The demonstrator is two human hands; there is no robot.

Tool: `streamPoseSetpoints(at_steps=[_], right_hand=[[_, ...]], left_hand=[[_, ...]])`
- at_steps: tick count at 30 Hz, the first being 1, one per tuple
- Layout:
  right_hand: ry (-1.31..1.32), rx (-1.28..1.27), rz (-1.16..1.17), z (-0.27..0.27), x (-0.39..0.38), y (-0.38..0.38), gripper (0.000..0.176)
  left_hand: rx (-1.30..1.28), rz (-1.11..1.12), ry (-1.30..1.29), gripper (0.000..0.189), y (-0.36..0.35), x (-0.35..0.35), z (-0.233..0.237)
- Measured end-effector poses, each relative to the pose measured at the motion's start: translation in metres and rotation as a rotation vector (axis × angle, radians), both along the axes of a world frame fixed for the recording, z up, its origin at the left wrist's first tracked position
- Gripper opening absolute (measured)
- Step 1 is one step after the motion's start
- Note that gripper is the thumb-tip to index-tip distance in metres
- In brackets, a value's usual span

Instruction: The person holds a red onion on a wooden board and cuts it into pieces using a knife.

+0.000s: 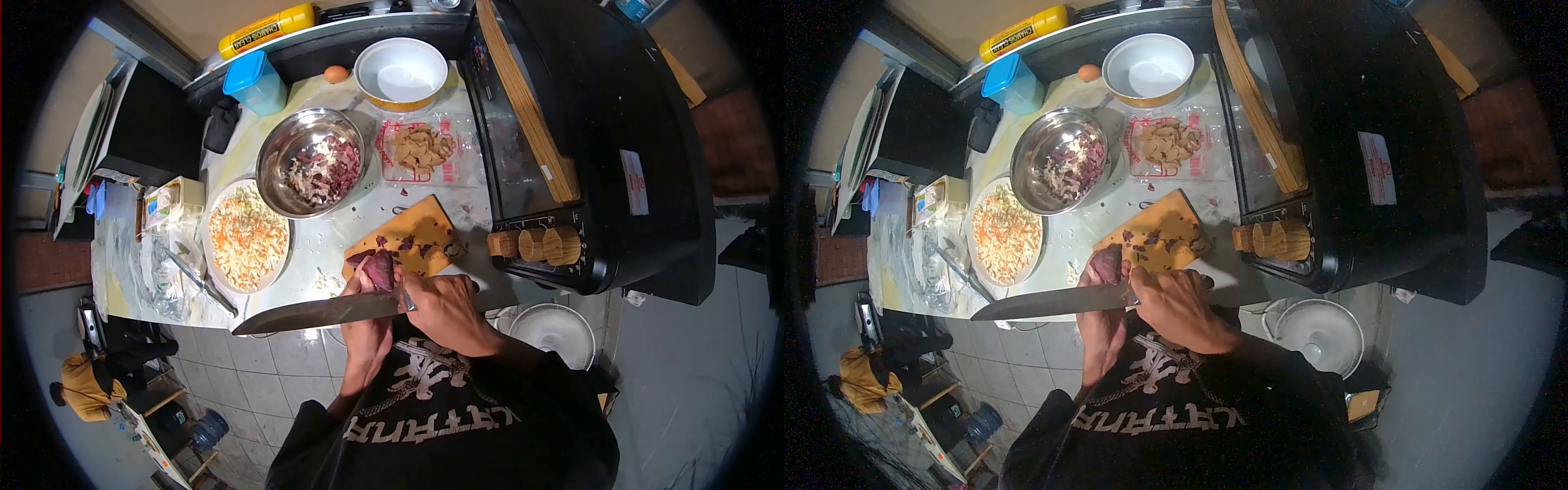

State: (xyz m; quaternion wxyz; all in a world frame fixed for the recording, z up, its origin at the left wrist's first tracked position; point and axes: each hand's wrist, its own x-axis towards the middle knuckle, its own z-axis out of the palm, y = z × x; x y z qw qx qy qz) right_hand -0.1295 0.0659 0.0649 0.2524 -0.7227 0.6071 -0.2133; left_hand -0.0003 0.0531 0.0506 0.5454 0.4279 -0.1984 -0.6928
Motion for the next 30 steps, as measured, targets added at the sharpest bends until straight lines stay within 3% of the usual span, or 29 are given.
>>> streamPoseSetpoints(at_steps=[11, 17, 22, 30], right_hand=[[0.056, -0.007, -0.045, 0.002, 0.005, 0.0, 0.029], [0.05, 0.029, -0.049, -0.008, 0.004, 0.003, 0.027], [0.059, 0.04, -0.058, 0.002, 0.003, -0.001, 0.028], [0.056, 0.068, -0.028, 0.008, 0.003, -0.001, 0.031]], left_hand=[[-0.007, -0.013, -0.005, 0.041, 0.0, 0.0, -0.006], [-0.026, 0.096, 0.077, 0.041, 0.001, 0.0, -0.003], [-0.095, 0.0, 0.036, 0.04, 0.0, -0.002, -0.006], [-0.099, 0.033, 0.062, 0.042, 0.003, -0.001, -0.009]])
